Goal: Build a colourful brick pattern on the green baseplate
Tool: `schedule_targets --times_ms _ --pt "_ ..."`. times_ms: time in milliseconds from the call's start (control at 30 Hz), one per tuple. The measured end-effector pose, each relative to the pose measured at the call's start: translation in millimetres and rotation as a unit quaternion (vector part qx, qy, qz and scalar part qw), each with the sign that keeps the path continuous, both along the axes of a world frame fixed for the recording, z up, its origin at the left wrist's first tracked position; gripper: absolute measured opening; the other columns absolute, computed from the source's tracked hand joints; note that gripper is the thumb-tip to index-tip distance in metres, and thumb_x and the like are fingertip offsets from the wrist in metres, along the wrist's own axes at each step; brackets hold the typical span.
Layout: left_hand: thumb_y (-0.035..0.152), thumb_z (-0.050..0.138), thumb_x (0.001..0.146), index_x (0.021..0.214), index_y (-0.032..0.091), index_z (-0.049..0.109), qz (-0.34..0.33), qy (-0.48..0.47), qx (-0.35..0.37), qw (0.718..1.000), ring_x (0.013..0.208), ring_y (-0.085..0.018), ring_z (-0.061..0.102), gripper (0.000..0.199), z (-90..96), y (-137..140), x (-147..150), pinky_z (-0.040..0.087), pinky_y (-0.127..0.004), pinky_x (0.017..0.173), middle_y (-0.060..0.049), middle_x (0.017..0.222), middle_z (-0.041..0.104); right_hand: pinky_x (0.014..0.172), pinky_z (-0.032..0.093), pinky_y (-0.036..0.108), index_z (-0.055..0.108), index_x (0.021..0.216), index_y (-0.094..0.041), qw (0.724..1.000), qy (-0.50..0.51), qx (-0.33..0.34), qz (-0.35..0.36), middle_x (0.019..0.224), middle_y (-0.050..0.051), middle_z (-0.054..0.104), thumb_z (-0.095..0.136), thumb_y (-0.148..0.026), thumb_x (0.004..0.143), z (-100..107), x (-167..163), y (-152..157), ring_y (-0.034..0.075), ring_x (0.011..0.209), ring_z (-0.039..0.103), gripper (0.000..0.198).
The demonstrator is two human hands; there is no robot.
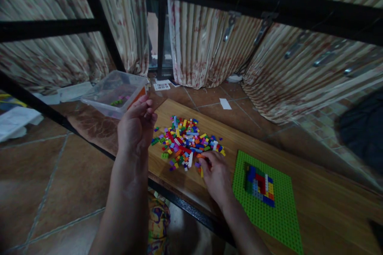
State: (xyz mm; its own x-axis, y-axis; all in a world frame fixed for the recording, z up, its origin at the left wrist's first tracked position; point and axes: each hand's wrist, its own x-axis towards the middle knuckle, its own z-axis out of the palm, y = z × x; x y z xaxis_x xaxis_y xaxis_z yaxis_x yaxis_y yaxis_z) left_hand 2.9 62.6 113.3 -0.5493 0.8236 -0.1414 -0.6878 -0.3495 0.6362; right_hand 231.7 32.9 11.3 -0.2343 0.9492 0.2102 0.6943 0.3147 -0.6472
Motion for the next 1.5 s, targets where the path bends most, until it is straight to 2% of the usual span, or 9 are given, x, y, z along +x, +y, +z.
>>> schedule_targets --times_ms 100,200,400,700,967,1100,1267,1367,1500 --pt "0.009 0.063 0.073 0.087 0.014 0.065 -0.003 0.007 -0.002 1.000 0.051 -0.002 0.054 0.015 -0.1 0.9 0.9 0.043 -0.012 0.052 0.002 0.072 0.066 0.077 0.049 0.034 0.066 0.099 -0.021 0.994 0.075 -0.041 -0.062 0.094 0.006 0.070 0.051 -0.044 0.088 9.7 12.6 -4.6 0.020 0.084 0.064 0.029" --pt "0.009 0.063 0.074 0.087 0.015 0.065 -0.008 0.014 -0.007 1.000 0.050 -0.002 0.054 0.015 -0.6 2.5 2.6 0.044 -0.012 0.052 0.002 0.071 0.066 0.080 0.050 0.035 0.066 0.102 -0.021 0.986 0.115 -0.032 -0.119 0.099 0.007 0.071 0.053 -0.046 0.087 14.4 30.1 -16.2 0.022 0.090 0.065 0.032" --pt "0.007 0.062 0.075 0.084 0.016 0.064 -0.021 0.027 -0.008 0.999 0.050 -0.002 0.054 0.013 -0.6 5.7 7.8 0.044 -0.011 0.051 0.002 0.069 0.065 0.084 0.049 0.039 0.068 0.098 -0.021 0.969 0.113 -0.086 -0.200 0.101 0.008 0.073 0.057 -0.049 0.083 1.3 50.8 -49.1 0.025 0.096 0.066 0.033" --pt "0.008 0.060 0.075 0.085 0.015 0.064 -0.026 0.030 -0.012 0.999 0.050 -0.002 0.053 0.013 0.9 6.1 10.8 0.044 -0.011 0.051 0.002 0.070 0.064 0.083 0.048 0.036 0.068 0.097 -0.022 0.976 0.064 -0.052 -0.203 0.101 0.006 0.071 0.052 -0.046 0.086 -4.0 44.5 -41.2 0.022 0.092 0.064 0.031" --pt "0.008 0.063 0.073 0.086 0.014 0.064 0.002 0.024 -0.012 1.000 0.049 -0.002 0.053 0.015 0.8 2.5 2.4 0.045 -0.012 0.051 0.002 0.071 0.064 0.080 0.047 0.037 0.067 0.095 -0.020 0.990 -0.067 -0.005 -0.122 0.100 0.008 0.068 0.044 -0.036 0.090 -5.3 45.0 -23.9 0.022 0.089 0.063 0.029" --pt "0.007 0.063 0.072 0.087 0.015 0.064 0.005 0.014 -0.013 1.000 0.049 -0.002 0.053 0.017 1.5 -0.4 -0.9 0.045 -0.012 0.052 0.003 0.071 0.064 0.075 0.048 0.036 0.068 0.095 -0.019 0.988 -0.063 0.050 -0.130 0.097 0.009 0.066 0.046 -0.038 0.090 11.9 12.8 -7.8 0.022 0.083 0.063 0.030" --pt "0.008 0.063 0.072 0.091 0.014 0.064 0.006 0.008 -0.012 1.000 0.050 -0.002 0.053 0.020 0.7 -2.1 -3.4 0.044 -0.013 0.053 0.002 0.072 0.065 0.079 0.047 0.031 0.067 0.107 -0.022 0.995 -0.064 0.068 0.027 0.104 0.008 0.066 0.047 -0.032 0.090 33.2 -65.8 37.4 0.020 0.089 0.063 0.028" --pt "0.008 0.063 0.073 0.091 0.015 0.064 0.010 0.004 -0.012 1.000 0.051 -0.002 0.053 0.020 -0.2 -2.1 -5.8 0.043 -0.012 0.053 0.002 0.073 0.065 0.081 0.046 0.033 0.067 0.110 -0.020 0.989 -0.134 0.040 0.053 0.107 0.011 0.066 0.052 -0.031 0.088 30.2 -97.5 62.0 0.023 0.092 0.063 0.028" --pt "0.007 0.061 0.073 0.093 0.015 0.065 0.014 -0.012 -0.003 1.000 0.051 -0.002 0.053 0.022 -1.1 -2.2 -9.1 0.044 -0.013 0.053 0.002 0.073 0.065 0.081 0.046 0.034 0.069 0.104 -0.021 0.984 -0.172 0.011 0.051 0.099 0.009 0.070 0.052 -0.027 0.088 18.5 -105.0 75.0 0.024 0.094 0.064 0.024"
